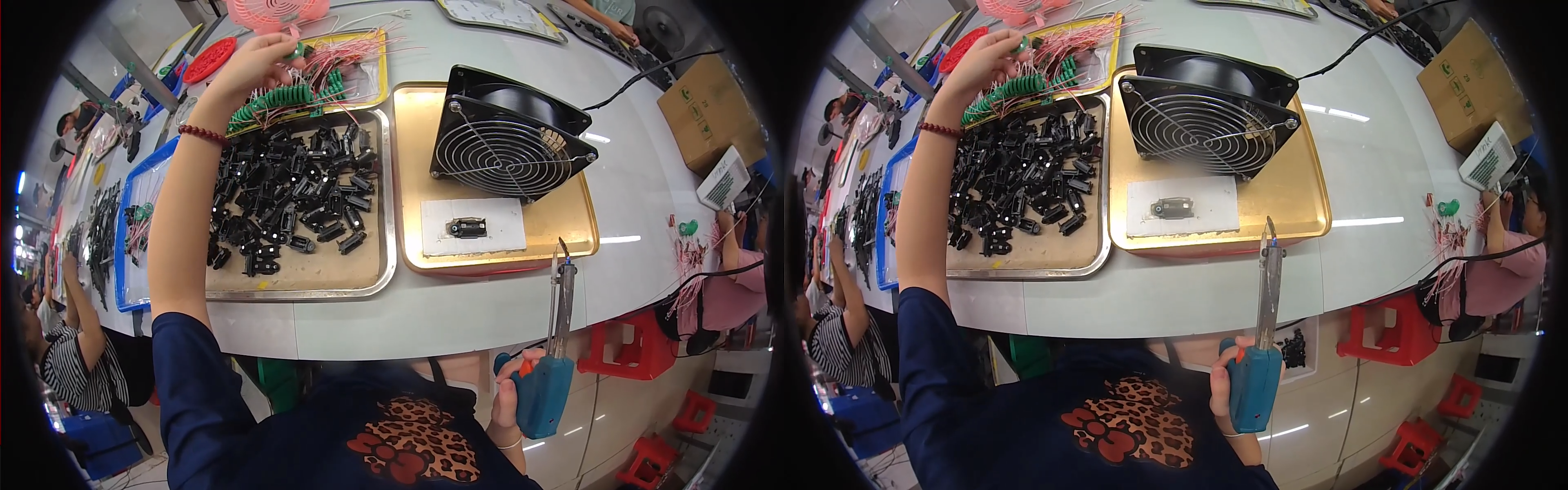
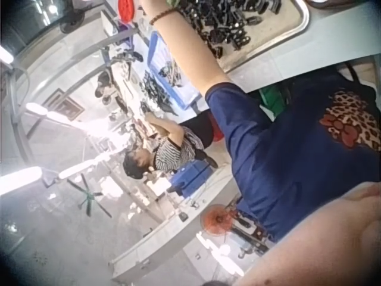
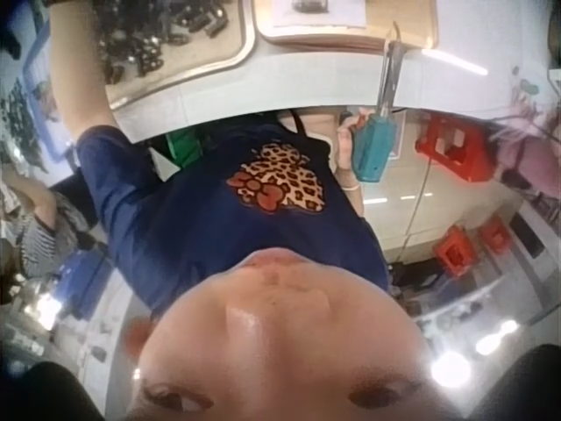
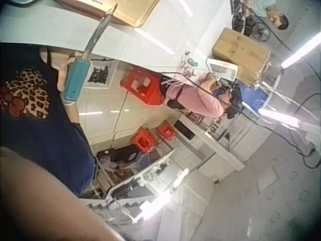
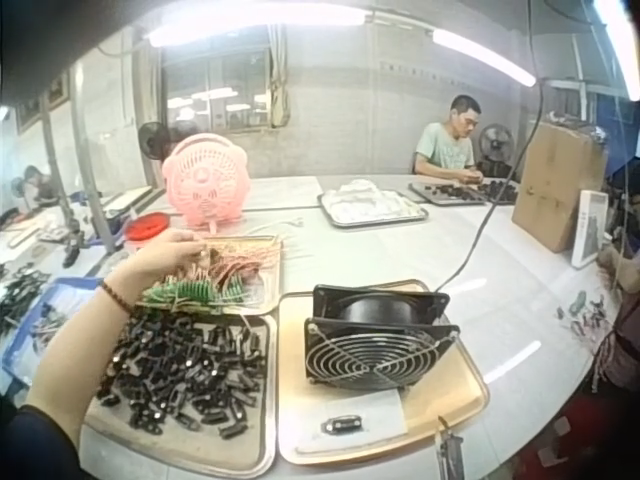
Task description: The person solders circuit board wires to electronic components resting on a fixture using a handheld soldering tool, repeatedly picking up wired boards from a tray, positioning the wires against the components, and soldering them.
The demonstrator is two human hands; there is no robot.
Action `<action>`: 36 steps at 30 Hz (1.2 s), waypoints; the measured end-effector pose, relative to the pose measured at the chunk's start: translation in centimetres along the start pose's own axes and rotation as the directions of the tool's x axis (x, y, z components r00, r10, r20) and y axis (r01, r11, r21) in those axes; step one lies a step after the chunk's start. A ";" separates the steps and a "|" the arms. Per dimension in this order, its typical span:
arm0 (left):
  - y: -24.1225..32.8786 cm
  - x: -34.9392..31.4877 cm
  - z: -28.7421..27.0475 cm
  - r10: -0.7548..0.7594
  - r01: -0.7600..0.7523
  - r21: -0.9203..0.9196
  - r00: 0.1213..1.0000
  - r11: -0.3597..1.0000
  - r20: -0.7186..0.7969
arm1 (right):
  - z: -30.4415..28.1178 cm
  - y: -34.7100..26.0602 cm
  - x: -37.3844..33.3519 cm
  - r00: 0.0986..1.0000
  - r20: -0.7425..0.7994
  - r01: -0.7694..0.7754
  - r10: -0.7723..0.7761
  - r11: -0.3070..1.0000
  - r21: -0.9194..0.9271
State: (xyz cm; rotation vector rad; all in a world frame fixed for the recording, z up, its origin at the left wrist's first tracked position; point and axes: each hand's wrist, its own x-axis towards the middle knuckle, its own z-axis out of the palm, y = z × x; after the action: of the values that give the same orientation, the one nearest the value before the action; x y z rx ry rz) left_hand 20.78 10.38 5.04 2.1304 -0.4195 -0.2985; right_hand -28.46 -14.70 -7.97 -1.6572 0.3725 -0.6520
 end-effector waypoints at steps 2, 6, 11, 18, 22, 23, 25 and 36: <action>-0.2 1.0 -0.4 0.256 -0.237 -0.300 0.966 0.924 0.027 | 0.1 0.1 0.2 1.000 0.000 0.014 -0.014 1.000 -0.003; 1.3 0.9 -0.5 0.391 -0.405 -0.508 0.910 0.760 -0.140 | 0.8 0.2 0.4 0.998 -0.056 0.043 -0.042 0.999 0.019; 3.2 0.5 0.5 0.296 -0.389 -0.590 0.921 0.707 -0.252 | 0.4 0.1 0.6 0.999 -0.021 0.033 -0.033 0.999 0.014; 3.8 1.5 0.8 0.381 -0.456 -0.500 0.890 0.736 -0.251 | 0.4 0.3 0.5 0.998 -0.046 0.054 -0.053 0.998 0.022; 2.2 3.4 -1.0 0.168 -0.185 0.379 0.983 0.907 0.079 | -0.1 0.7 0.3 0.998 0.005 0.059 -0.059 0.998 -0.020; 2.7 3.2 -0.7 0.135 -0.161 0.373 0.986 0.914 0.095 | 0.0 0.6 0.3 0.998 0.002 0.059 -0.059 0.998 -0.021; 3.1 2.7 -0.1 0.186 -0.189 0.324 0.982 0.927 0.040 | 0.4 0.2 0.4 0.996 -0.047 0.079 -0.079 0.997 0.010; 0.5 3.7 1.1 0.412 -0.448 -0.129 0.880 0.885 -0.236 | 0.4 0.5 0.3 0.994 -0.015 0.110 -0.110 0.994 -0.015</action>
State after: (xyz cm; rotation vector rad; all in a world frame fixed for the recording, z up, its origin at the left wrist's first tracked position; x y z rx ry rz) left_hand 23.67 7.82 4.65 1.8070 -0.7052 0.1346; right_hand -27.93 -14.68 -8.45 -1.6963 0.2994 -0.7462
